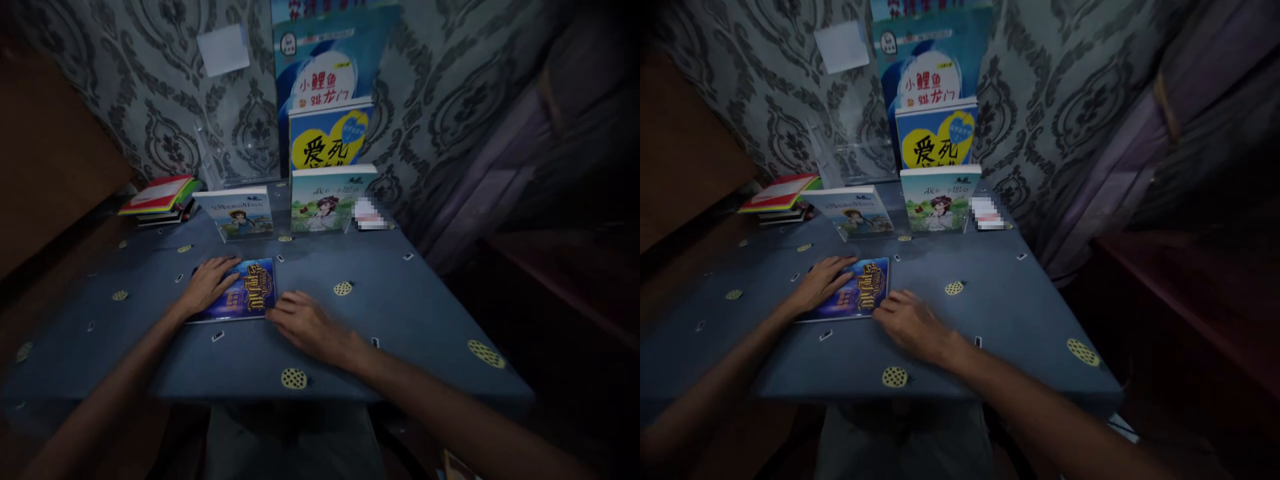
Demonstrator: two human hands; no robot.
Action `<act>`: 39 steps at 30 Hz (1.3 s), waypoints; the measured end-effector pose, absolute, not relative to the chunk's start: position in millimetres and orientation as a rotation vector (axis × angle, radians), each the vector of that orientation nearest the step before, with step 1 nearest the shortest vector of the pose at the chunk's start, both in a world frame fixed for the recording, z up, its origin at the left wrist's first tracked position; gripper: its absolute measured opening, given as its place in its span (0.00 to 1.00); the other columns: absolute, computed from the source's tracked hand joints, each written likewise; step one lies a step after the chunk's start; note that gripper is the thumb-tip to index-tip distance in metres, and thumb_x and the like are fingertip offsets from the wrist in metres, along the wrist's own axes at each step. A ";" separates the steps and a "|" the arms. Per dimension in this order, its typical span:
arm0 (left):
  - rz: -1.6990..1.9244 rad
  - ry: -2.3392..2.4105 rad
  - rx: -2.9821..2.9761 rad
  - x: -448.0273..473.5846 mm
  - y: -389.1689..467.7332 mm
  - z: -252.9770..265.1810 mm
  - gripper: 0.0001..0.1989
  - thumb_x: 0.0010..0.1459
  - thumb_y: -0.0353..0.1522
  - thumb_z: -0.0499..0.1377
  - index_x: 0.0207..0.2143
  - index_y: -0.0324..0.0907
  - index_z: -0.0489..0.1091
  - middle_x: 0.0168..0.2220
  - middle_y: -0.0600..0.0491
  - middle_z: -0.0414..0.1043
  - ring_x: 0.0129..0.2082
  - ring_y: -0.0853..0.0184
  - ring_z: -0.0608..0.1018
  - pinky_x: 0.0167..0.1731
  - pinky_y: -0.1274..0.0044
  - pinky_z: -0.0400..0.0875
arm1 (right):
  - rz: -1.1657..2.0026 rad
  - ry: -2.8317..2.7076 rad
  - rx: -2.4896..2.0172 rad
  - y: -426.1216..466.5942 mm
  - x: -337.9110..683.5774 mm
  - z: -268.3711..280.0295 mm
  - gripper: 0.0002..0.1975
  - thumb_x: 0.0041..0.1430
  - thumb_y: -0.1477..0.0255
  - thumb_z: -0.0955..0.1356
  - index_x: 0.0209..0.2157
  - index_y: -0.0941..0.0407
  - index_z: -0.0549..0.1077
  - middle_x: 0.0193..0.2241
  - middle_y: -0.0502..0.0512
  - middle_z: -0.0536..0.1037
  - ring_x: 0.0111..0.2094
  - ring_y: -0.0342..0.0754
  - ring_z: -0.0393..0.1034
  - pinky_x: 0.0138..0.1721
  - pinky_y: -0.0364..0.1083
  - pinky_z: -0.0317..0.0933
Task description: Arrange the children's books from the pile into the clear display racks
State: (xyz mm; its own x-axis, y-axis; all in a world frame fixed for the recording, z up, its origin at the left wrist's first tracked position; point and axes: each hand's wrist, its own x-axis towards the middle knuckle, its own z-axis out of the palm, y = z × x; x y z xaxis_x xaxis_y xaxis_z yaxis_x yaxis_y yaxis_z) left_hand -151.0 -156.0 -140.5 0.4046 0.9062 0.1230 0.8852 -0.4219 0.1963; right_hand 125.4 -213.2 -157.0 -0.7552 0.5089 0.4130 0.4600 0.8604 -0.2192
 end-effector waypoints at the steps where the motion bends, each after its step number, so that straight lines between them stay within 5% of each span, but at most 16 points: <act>1: 0.338 1.644 2.556 -150.9 -156.9 -140.7 0.26 0.71 0.44 0.44 0.63 0.43 0.66 0.61 0.44 0.69 0.60 0.55 0.71 0.61 0.59 0.62 | 0.122 -2.591 -0.715 -213.5 125.1 -156.8 0.06 0.67 0.77 0.67 0.39 0.57 0.76 0.35 0.55 0.80 0.39 0.49 0.69 0.41 0.48 0.60; 7: 0.245 1.887 2.639 -137.7 -167.3 -135.0 0.24 0.70 0.44 0.46 0.55 0.39 0.72 0.47 0.42 0.74 0.49 0.51 0.75 0.48 0.61 0.71 | 0.083 -2.675 -0.802 -205.1 132.0 -153.2 0.09 0.65 0.82 0.66 0.39 0.55 0.77 0.36 0.54 0.79 0.41 0.49 0.68 0.44 0.48 0.59; 15: 0.273 2.023 2.143 -127.1 -182.8 -122.9 0.24 0.64 0.53 0.51 0.44 0.43 0.70 0.40 0.46 0.79 0.40 0.55 0.80 0.37 0.71 0.68 | 0.142 -2.456 -1.101 -187.8 145.2 -151.0 0.10 0.63 0.80 0.67 0.42 0.56 0.78 0.37 0.57 0.82 0.42 0.52 0.72 0.47 0.51 0.61; 21: 0.558 1.800 1.824 -131.5 -181.3 -126.7 0.28 0.52 0.58 0.58 0.20 0.44 0.67 0.18 0.55 0.68 0.23 0.64 0.72 0.23 0.76 0.58 | 0.331 -2.213 -1.228 -200.6 138.3 -154.4 0.19 0.65 0.66 0.69 0.55 0.55 0.74 0.43 0.59 0.82 0.47 0.56 0.74 0.52 0.56 0.66; 26: 0.891 1.484 1.200 -122.0 -188.8 -132.9 0.27 0.40 0.56 0.67 0.26 0.41 0.70 0.21 0.56 0.71 0.20 0.68 0.71 0.21 0.78 0.65 | 0.428 -2.123 -1.237 -203.6 133.3 -163.7 0.29 0.66 0.58 0.68 0.64 0.55 0.66 0.53 0.64 0.77 0.55 0.61 0.70 0.58 0.62 0.64; 33: 1.174 1.278 0.816 -91.1 -197.5 -127.9 0.30 0.33 0.52 0.75 0.29 0.41 0.70 0.22 0.58 0.75 0.20 0.71 0.74 0.23 0.79 0.70 | 0.782 -1.912 -1.278 -205.2 130.0 -179.8 0.40 0.66 0.53 0.64 0.72 0.57 0.49 0.71 0.68 0.54 0.72 0.61 0.48 0.69 0.62 0.51; 39: 1.218 1.217 0.842 -74.8 -193.6 -119.6 0.32 0.31 0.55 0.74 0.30 0.41 0.70 0.21 0.59 0.75 0.19 0.71 0.74 0.24 0.79 0.71 | 0.955 -1.620 -1.217 -200.4 132.2 -178.4 0.37 0.62 0.52 0.67 0.65 0.58 0.61 0.61 0.70 0.70 0.58 0.61 0.69 0.58 0.60 0.66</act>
State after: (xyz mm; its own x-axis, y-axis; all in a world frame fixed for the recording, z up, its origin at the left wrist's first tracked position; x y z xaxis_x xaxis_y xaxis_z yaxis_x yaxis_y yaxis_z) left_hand -74.8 -193.6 -119.6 -0.0809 0.9714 -0.2233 -0.2243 0.2005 0.9537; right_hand 132.2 -200.4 -178.4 -0.1417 0.9711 0.1922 0.3024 0.2273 -0.9257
